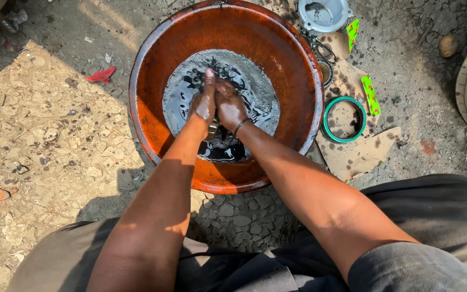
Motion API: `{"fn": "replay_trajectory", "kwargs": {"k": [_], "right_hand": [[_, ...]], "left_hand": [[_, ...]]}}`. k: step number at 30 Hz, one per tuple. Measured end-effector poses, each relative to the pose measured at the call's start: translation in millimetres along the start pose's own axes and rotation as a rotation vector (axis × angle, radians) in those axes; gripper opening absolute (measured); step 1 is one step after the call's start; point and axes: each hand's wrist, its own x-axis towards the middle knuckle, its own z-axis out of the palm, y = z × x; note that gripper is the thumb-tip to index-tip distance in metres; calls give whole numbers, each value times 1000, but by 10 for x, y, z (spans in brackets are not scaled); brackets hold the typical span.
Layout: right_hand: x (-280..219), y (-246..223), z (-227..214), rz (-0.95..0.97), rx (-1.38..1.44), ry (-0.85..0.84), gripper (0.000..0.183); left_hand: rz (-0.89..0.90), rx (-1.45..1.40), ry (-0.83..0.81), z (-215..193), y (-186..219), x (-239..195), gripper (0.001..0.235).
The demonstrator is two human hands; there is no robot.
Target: The person washes several mechanical parts, including a green ring and a metal bearing, in a large orange basin filled with soapy water. They scrub the parts by hand, rinse them in the basin, and place the cleaned items on a nearby piece of cardboard.
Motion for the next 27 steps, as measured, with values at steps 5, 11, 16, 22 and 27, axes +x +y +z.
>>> {"fn": "replay_trajectory", "kwargs": {"k": [5,11,16,22,27], "right_hand": [[-53,-74,-558,797,565,223,32],[-129,-441,-190,840,920,218,40],[-271,-659,-60,1119,448,253,35],[-356,-459,-118,1225,147,278,33],[-207,-397,-230,1298,27,245,44]], "left_hand": [[-44,-197,-151,220,95,-395,86],[90,-758,-50,164,386,-377,62],[66,-729,67,43,62,106,36],[-175,-268,109,-181,-856,717,39],[-14,893,107,-203,-822,691,60]]}}
